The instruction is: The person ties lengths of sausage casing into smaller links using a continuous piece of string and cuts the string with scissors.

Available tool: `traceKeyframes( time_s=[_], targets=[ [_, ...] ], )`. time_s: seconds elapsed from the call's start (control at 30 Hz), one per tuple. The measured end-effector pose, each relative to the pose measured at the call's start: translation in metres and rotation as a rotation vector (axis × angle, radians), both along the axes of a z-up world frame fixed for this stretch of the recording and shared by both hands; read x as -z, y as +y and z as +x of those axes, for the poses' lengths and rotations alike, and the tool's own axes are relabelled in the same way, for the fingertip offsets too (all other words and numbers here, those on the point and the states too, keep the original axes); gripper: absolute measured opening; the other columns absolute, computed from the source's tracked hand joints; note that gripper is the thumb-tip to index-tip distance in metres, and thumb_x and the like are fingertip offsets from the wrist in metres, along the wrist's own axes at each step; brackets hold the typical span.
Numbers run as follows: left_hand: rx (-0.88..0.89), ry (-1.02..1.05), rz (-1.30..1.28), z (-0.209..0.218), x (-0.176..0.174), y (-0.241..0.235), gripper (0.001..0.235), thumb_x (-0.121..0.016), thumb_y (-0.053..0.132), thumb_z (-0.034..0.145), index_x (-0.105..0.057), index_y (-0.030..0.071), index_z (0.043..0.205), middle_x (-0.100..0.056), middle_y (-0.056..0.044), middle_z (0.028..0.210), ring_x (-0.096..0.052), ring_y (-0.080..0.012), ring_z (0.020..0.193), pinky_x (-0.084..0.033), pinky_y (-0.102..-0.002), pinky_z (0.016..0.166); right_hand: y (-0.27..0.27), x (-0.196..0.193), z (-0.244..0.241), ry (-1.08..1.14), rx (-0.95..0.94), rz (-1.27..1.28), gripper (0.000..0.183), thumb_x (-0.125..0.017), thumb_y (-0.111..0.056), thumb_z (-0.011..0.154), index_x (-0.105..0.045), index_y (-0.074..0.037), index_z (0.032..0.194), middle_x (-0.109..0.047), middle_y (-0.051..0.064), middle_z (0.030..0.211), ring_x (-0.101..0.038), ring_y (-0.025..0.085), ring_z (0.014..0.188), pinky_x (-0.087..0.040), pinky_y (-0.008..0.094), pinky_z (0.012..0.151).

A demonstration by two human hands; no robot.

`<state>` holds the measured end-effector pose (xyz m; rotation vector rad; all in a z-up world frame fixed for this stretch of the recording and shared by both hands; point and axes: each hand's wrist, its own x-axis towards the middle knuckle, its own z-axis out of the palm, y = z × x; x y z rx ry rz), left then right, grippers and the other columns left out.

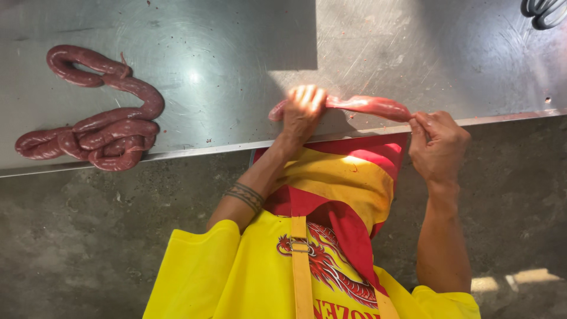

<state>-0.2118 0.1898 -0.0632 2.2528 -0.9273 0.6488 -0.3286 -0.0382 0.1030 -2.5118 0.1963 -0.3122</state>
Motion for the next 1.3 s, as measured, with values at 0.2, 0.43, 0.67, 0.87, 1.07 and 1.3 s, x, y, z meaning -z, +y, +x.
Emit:
traceKeyframes(
  time_s=[0.2, 0.43, 0.67, 0.87, 1.07, 1.3],
  targets=[
    [0.002, 0.260, 0.283, 0.002, 0.025, 0.024, 0.014, -0.065, 0.019, 0.089, -0.058, 0.017, 0.077, -0.057, -0.001, 0.079, -0.057, -0.0214, 0.078, -0.044, -0.038, 0.074, -0.010, 0.026, -0.003, 0.021, -0.039, 0.005, 0.006, -0.075, 0.001, 0.101, -0.076, 0.002, 0.107, -0.068, 0.013, 0.086, -0.065, 0.020, 0.072, -0.050, 0.033, 0.070],
    [-0.044, 0.264, 0.385, -0.002, 0.023, 0.043, 0.009, -0.064, 0.018, 0.092, -0.061, 0.015, 0.084, -0.056, -0.001, 0.082, -0.056, -0.0209, 0.087, -0.045, -0.039, 0.075, -0.028, 0.055, 0.000, 0.084, -0.001, 0.040, 0.004, -0.075, -0.001, 0.102, -0.076, 0.002, 0.106, -0.069, 0.011, 0.087, -0.064, 0.019, 0.073, -0.047, 0.031, 0.067],
    [-0.017, 0.314, 0.573, 0.009, 0.005, 0.090, 0.030, -0.063, 0.040, 0.091, -0.065, 0.011, 0.089, -0.061, -0.007, 0.089, -0.062, -0.0220, 0.081, -0.051, -0.041, 0.073, -0.047, 0.068, 0.019, 0.068, 0.033, -0.034, 0.005, -0.075, -0.004, 0.101, -0.076, -0.001, 0.098, -0.065, 0.013, 0.085, -0.063, 0.024, 0.072, -0.048, 0.037, 0.069],
    [0.062, 0.821, 1.007, 0.055, -0.030, 0.110, 0.039, -0.038, 0.029, 0.118, -0.065, 0.006, 0.103, -0.070, -0.013, 0.095, -0.073, -0.0213, 0.075, -0.055, -0.039, 0.062, -0.056, 0.082, 0.070, 0.023, -0.079, -0.042, 0.004, -0.074, -0.003, 0.096, -0.078, -0.004, 0.098, -0.064, 0.015, 0.084, -0.064, 0.030, 0.075, -0.049, 0.040, 0.070],
    [0.222, 0.586, 0.718, 0.088, -0.028, 0.145, 0.038, -0.057, 0.035, 0.105, -0.067, 0.004, 0.085, -0.069, -0.010, 0.094, -0.070, -0.0297, 0.087, -0.055, -0.047, 0.058, -0.064, 0.137, 0.123, -0.065, -0.038, 0.053, 0.008, -0.073, -0.003, 0.095, -0.079, -0.004, 0.101, -0.064, 0.016, 0.081, -0.062, 0.030, 0.070, -0.047, 0.039, 0.065],
    [-0.323, 1.281, -0.347, 0.048, -0.064, 0.221, 0.024, -0.050, 0.023, 0.110, -0.065, 0.004, 0.109, -0.067, -0.007, 0.088, -0.056, -0.0083, 0.063, -0.044, -0.024, 0.050, -0.064, 0.165, 0.121, -0.015, 0.050, 0.142, 0.007, -0.073, -0.003, 0.096, -0.077, -0.003, 0.102, -0.066, 0.015, 0.083, -0.066, 0.028, 0.072, -0.051, 0.038, 0.066]
  ],
)
